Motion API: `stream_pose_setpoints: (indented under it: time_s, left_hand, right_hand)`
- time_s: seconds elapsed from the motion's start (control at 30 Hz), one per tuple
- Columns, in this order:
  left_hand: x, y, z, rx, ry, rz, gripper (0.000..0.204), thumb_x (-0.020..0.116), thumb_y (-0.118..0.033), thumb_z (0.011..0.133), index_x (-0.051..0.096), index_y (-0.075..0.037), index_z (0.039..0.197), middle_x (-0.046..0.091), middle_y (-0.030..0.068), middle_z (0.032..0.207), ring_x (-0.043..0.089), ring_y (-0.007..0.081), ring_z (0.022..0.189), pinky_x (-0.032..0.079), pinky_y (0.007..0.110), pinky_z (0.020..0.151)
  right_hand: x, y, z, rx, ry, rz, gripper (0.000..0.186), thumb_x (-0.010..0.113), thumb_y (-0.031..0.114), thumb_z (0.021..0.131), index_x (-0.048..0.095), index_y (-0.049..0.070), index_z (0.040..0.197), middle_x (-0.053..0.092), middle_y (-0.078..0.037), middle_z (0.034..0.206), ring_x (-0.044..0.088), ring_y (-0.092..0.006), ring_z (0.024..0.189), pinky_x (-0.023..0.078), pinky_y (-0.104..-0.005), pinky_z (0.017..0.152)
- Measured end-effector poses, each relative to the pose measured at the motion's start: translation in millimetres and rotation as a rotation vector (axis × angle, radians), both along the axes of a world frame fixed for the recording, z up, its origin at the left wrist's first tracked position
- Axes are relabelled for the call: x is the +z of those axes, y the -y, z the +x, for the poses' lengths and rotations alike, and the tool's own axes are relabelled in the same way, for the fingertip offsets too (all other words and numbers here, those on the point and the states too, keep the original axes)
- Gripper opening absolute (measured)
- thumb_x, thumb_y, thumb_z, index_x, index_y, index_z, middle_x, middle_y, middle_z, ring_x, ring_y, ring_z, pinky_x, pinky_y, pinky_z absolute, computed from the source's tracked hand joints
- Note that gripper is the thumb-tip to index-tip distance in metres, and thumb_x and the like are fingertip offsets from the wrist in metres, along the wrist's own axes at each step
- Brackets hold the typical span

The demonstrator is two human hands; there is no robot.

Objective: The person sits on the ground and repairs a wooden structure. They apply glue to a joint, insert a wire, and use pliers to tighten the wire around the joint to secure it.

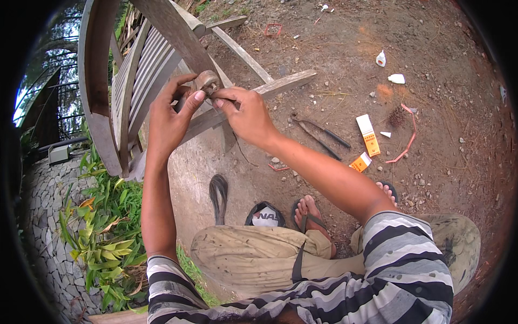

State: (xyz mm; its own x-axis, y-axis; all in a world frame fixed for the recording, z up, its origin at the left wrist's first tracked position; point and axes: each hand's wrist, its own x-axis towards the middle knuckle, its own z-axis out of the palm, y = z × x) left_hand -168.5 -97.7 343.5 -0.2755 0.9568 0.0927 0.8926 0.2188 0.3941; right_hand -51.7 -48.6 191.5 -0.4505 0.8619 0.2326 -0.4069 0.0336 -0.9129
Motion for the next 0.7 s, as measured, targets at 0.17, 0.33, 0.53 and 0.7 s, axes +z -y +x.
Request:
stream_pose_setpoints:
  time_s: [0.17,0.33,0.53,0.7]
  left_hand:
    - [3,4,0,0.008,-0.066,-0.010,0.052,0.086,-0.032,0.086,0.071,-0.005,0.128,0.074,0.0106,0.095,0.068,0.0182,0.091,0.054,0.034,0.086]
    - [-1,1,0,0.022,-0.112,-0.047,0.056,0.088,-0.034,0.082,0.072,-0.001,0.125,0.075,0.0152,0.101,0.070,0.0212,0.093,0.054,0.036,0.088]
    - [-9,0,-2,0.005,-0.172,-0.027,0.056,0.089,-0.037,0.081,0.072,-0.001,0.121,0.076,0.0178,0.101,0.073,0.0283,0.093,0.055,0.039,0.084]
    - [-13,0,0,-0.041,-0.267,-0.042,0.051,0.084,-0.038,0.086,0.071,-0.003,0.120,0.076,0.0185,0.102,0.073,0.0332,0.092,0.055,0.042,0.082]
  right_hand:
    - [0,-4,-5,-0.025,-0.003,-0.002,0.019,0.066,0.005,0.094,0.078,0.000,0.108,0.077,-0.013,0.096,0.073,-0.0232,0.088,0.054,-0.0351,0.080]
    - [-8,-7,-2,0.022,0.036,-0.038,0.020,0.065,0.004,0.094,0.078,0.000,0.109,0.078,-0.012,0.093,0.073,-0.0209,0.084,0.055,-0.0348,0.078]
    - [-9,-25,10,0.102,0.196,0.137,0.020,0.065,-0.002,0.088,0.078,0.002,0.102,0.077,-0.012,0.090,0.074,-0.0239,0.082,0.054,-0.0372,0.078]
    - [-12,-24,26,-0.181,0.374,0.662,0.025,0.063,-0.007,0.077,0.075,0.007,0.094,0.072,-0.006,0.083,0.070,-0.0274,0.081,0.050,-0.0399,0.075]
